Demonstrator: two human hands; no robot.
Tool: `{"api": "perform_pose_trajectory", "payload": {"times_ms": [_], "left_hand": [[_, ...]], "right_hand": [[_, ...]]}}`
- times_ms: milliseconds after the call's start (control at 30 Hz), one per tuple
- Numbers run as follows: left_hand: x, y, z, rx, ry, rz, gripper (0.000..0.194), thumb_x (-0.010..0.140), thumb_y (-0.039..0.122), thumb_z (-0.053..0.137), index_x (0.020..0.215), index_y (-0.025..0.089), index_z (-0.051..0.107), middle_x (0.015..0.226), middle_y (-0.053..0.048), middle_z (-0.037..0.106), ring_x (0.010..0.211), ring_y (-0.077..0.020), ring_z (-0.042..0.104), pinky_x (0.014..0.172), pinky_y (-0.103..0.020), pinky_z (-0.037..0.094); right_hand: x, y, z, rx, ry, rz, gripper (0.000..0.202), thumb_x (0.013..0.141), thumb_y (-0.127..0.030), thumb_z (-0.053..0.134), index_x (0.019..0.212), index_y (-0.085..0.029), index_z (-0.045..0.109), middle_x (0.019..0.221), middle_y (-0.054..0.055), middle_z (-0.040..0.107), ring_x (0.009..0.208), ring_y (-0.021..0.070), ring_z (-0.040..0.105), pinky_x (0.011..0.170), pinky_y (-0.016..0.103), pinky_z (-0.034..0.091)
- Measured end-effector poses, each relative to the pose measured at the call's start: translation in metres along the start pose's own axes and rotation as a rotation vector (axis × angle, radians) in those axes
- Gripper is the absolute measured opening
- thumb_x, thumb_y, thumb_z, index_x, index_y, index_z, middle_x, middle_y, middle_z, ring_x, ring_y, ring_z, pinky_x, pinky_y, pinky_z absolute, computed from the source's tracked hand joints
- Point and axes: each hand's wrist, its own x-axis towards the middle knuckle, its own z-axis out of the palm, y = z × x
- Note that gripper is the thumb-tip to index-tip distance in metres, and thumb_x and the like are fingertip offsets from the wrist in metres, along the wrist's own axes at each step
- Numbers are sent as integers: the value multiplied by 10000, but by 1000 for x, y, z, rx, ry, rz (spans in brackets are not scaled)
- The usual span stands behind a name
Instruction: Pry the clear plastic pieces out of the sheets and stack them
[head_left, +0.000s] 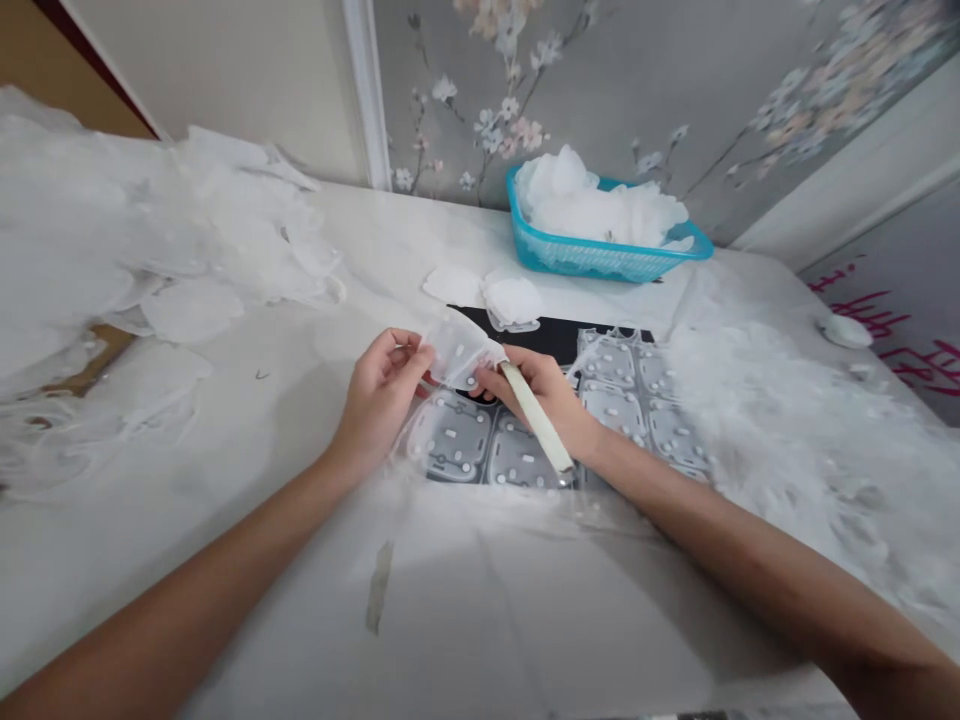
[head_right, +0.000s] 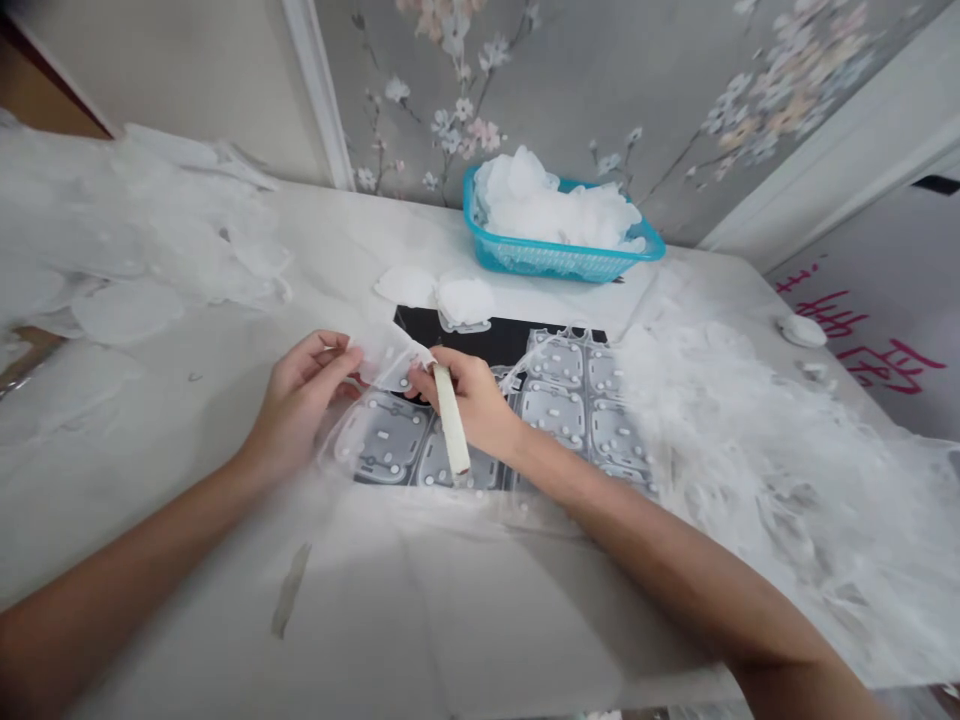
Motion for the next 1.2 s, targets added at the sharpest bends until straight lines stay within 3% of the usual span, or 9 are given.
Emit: {"api": "perform_pose_trajectory", "payload": {"times_ms": [100, 200, 267, 533, 733, 867, 1000, 1133, 1200], "left_hand": [[-2, 2, 1, 41, -138, -40, 236, 686, 335, 695, 812, 184, 563, 699, 19, 601, 630, -125, 572, 562, -203, 460], [-4, 3, 3, 97, -112, -23, 236, 697, 373, 689, 745, 171, 577, 672, 15, 597, 592, -115, 543, 518, -190, 426], [-7, 4, 3, 125, -95, 18, 231, 719, 386, 667, 764, 174, 589, 670, 18, 589, 584, -111, 528, 509, -190, 412], [-18, 5, 3, 642, -212, 389, 279, 800, 360, 574, 609, 189, 464, 531, 58, 393, 495, -84, 369, 503, -212, 314], [-21, 7, 2, 642, -203, 576, 265, 794, 232, 539, 586, 194, 379, 538, 58, 355, 502, -91, 348, 510, -226, 285], [-14, 13, -4, 502, -179, 376, 246, 776, 243, 562, 583, 187, 419, 544, 58, 395, 518, -86, 364, 502, -221, 272], [-2, 17, -9, 254, -320, 76, 268, 774, 324, 570, 597, 177, 433, 549, 59, 381, 518, -82, 375, 496, -209, 280], [3, 14, -12, 109, -392, -73, 127, 740, 287, 582, 737, 170, 534, 665, 38, 510, 617, -105, 487, 566, -207, 361], [2, 12, -12, 75, -400, -117, 97, 740, 254, 567, 782, 173, 532, 735, 22, 557, 672, -118, 531, 599, -213, 391]], "right_hand": [[-2, 1, 2, -2, 64, -23, 258, 789, -421, 574, 773, -164, 573, 639, -14, 562, 578, 106, 505, 533, 219, 410], [-7, -6, 3, -107, 376, -102, 212, 794, -388, 581, 845, -183, 568, 755, 17, 620, 650, 126, 554, 593, 244, 447], [-12, -11, 4, -224, 479, -185, 191, 793, -387, 591, 787, -198, 563, 847, 46, 655, 745, 152, 589, 695, 283, 470], [-15, -13, 11, -443, 359, -298, 137, 846, -266, 532, 862, -193, 647, 778, 40, 682, 667, 140, 602, 616, 249, 470], [-9, -6, -2, -669, 378, -373, 157, 808, -201, 485, 866, -166, 627, 836, 60, 705, 670, 147, 639, 609, 236, 467], [0, -3, -14, -922, 412, -333, 175, 777, -199, 478, 834, -151, 637, 697, 55, 684, 602, 162, 624, 536, 231, 402], [5, -9, -20, -1030, 307, -247, 167, 775, -224, 485, 786, -156, 637, 647, 53, 651, 577, 162, 591, 503, 229, 321], [1, -18, -21, -685, -46, -197, 140, 793, -227, 516, 759, -163, 636, 652, 15, 629, 544, 103, 521, 534, 210, 343], [-2, -19, -17, -496, -51, -145, 190, 827, -281, 513, 735, -159, 624, 599, -6, 592, 488, 75, 453, 499, 197, 329]]}}
